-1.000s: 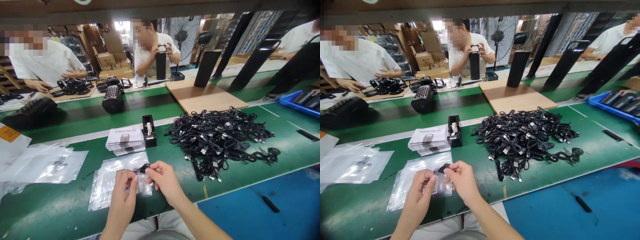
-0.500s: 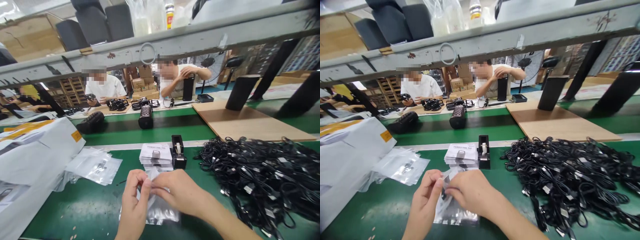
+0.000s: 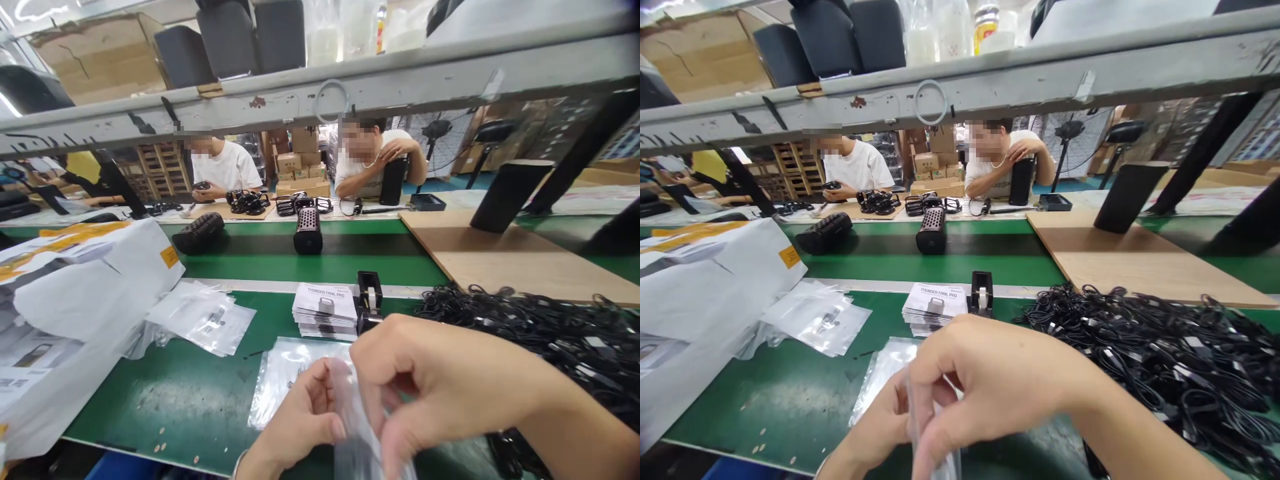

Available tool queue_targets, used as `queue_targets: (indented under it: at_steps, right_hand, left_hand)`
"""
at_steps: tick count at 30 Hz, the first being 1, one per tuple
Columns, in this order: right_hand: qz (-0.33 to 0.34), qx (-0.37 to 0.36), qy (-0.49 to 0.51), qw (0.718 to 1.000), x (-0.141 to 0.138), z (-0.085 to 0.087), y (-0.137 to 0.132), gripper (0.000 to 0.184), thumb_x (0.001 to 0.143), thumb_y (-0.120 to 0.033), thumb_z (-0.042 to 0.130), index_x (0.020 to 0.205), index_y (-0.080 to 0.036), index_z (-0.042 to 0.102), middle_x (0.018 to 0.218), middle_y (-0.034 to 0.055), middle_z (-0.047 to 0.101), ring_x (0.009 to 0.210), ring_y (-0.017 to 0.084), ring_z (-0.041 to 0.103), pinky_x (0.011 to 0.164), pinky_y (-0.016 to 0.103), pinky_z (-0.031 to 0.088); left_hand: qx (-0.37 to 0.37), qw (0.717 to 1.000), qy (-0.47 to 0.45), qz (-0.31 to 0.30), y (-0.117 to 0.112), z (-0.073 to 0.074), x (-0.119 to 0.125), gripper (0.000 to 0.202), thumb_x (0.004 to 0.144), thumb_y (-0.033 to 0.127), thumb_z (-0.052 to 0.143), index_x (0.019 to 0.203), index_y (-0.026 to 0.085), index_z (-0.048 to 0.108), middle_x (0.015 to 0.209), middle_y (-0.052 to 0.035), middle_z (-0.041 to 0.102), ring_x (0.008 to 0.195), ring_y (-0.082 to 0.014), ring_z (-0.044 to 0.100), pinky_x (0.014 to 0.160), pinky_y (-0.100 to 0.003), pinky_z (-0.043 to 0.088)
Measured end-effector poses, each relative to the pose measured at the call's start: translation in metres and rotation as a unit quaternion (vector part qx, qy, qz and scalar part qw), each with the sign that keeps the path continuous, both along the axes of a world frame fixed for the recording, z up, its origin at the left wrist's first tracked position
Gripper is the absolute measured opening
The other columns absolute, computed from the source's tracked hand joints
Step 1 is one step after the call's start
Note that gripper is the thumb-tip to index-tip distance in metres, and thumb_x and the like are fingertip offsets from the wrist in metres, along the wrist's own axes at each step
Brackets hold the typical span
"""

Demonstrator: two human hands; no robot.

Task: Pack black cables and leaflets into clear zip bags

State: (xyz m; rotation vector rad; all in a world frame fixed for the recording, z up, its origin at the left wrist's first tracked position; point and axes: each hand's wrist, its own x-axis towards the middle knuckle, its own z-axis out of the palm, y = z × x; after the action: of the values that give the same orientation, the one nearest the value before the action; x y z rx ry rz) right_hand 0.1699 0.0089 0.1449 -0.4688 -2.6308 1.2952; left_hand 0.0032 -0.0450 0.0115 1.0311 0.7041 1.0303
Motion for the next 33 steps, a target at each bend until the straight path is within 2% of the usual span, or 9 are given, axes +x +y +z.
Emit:
queue_targets:
  at_steps: [3, 5, 11, 16, 18, 20, 23, 26, 33]
  right_hand:
    - [0.027, -0.026, -0.009, 0.999, 0.008, 0.002, -0.003, 0.008, 0.071, -0.02, 0.066, 0.077, -0.022, 0.07, 0.077, 0.0001, 0.065, 0.068, 0.011, 0.06, 0.06, 0.017, 0.045]
    - [-0.006, 0.019, 0.004, 1.0, 0.013, 0.001, -0.005, 0.005, 0.069, -0.023, 0.068, 0.073, -0.024, 0.071, 0.091, 0.0024, 0.064, 0.08, 0.014, 0.061, 0.067, 0.02, 0.047]
    - [-0.117, 0.123, -0.029, 0.985, 0.033, -0.01, -0.004, 0.004, 0.07, -0.028, 0.068, 0.066, -0.027, 0.067, 0.116, -0.0013, 0.054, 0.088, 0.018, 0.059, 0.074, 0.027, 0.046]
    - [-0.271, 0.057, 0.055, 0.959, 0.039, -0.051, 0.002, 0.008, 0.078, -0.024, 0.059, 0.085, -0.023, 0.062, 0.09, 0.0017, 0.063, 0.079, 0.016, 0.058, 0.07, 0.027, 0.045]
    - [-0.355, -0.036, 0.141, 0.924, 0.034, -0.078, 0.002, 0.038, 0.072, -0.024, 0.064, 0.109, -0.023, 0.052, 0.099, 0.0047, 0.06, 0.085, 0.017, 0.058, 0.068, 0.027, 0.046]
    - [-0.377, -0.108, 0.18, 0.902, 0.026, -0.103, 0.001, 0.058, 0.066, -0.023, 0.069, 0.119, -0.022, 0.044, 0.105, 0.0063, 0.058, 0.089, 0.017, 0.056, 0.069, 0.027, 0.046]
    - [-0.394, -0.139, 0.16, 0.894, 0.014, -0.126, 0.001, 0.019, 0.074, -0.026, 0.061, 0.091, -0.018, 0.061, 0.083, 0.0031, 0.063, 0.077, 0.016, 0.057, 0.068, 0.028, 0.045]
    - [-0.395, -0.104, 0.13, 0.903, 0.007, -0.126, 0.002, 0.016, 0.08, -0.028, 0.054, 0.071, -0.017, 0.062, 0.07, 0.0015, 0.062, 0.068, 0.015, 0.055, 0.064, 0.027, 0.043]
    - [-0.323, -0.013, 0.138, 0.936, 0.011, -0.115, 0.006, 0.018, 0.083, -0.021, 0.049, 0.079, -0.022, 0.067, 0.078, 0.0028, 0.066, 0.075, 0.017, 0.06, 0.069, 0.027, 0.046]
  left_hand:
    - [-0.001, 0.999, -0.027, -0.019, -0.001, -0.001, 0.007, 0.063, 0.05, 0.052, 0.075, 0.101, 0.02, 0.058, 0.079, -0.002, 0.061, 0.074, -0.018, 0.057, 0.07, -0.028, 0.043]
    - [-0.006, 1.0, -0.015, -0.003, -0.001, -0.007, 0.008, 0.05, 0.055, 0.053, 0.072, 0.088, 0.018, 0.061, 0.068, -0.0001, 0.058, 0.064, -0.0151, 0.055, 0.064, -0.026, 0.043]
    - [0.044, 0.969, 0.147, 0.192, 0.006, -0.011, 0.0, 0.031, 0.077, 0.046, 0.055, 0.074, 0.017, 0.063, 0.065, -0.0002, 0.058, 0.064, -0.0142, 0.051, 0.061, -0.024, 0.041]
    - [0.066, 0.913, 0.269, 0.298, 0.014, -0.003, -0.004, 0.04, 0.078, 0.053, 0.047, 0.077, 0.018, 0.067, 0.073, -0.0031, 0.065, 0.07, -0.0186, 0.057, 0.066, -0.027, 0.045]
    - [0.061, 0.909, 0.261, 0.319, 0.016, -0.005, -0.002, 0.041, 0.079, 0.053, 0.045, 0.078, 0.017, 0.066, 0.075, -0.0038, 0.065, 0.069, -0.0186, 0.058, 0.065, -0.027, 0.046]
    - [0.061, 0.91, 0.25, 0.325, 0.018, -0.009, -0.001, 0.042, 0.081, 0.051, 0.041, 0.078, 0.017, 0.066, 0.075, -0.0041, 0.066, 0.068, -0.0181, 0.059, 0.063, -0.028, 0.047]
    - [0.104, 0.905, 0.274, 0.309, 0.02, -0.014, -0.004, 0.033, 0.08, 0.046, 0.047, 0.078, 0.019, 0.066, 0.075, -0.0032, 0.067, 0.071, -0.0184, 0.06, 0.065, -0.027, 0.047]
    - [0.131, 0.896, 0.323, 0.276, 0.021, -0.014, -0.011, 0.018, 0.075, 0.036, 0.058, 0.076, 0.021, 0.068, 0.074, -0.002, 0.069, 0.072, -0.0182, 0.061, 0.066, -0.026, 0.047]
    - [0.126, 0.922, 0.31, 0.193, 0.022, -0.002, -0.024, 0.021, 0.08, 0.029, 0.052, 0.085, 0.023, 0.072, 0.087, -0.0046, 0.072, 0.084, -0.0224, 0.064, 0.078, -0.033, 0.048]
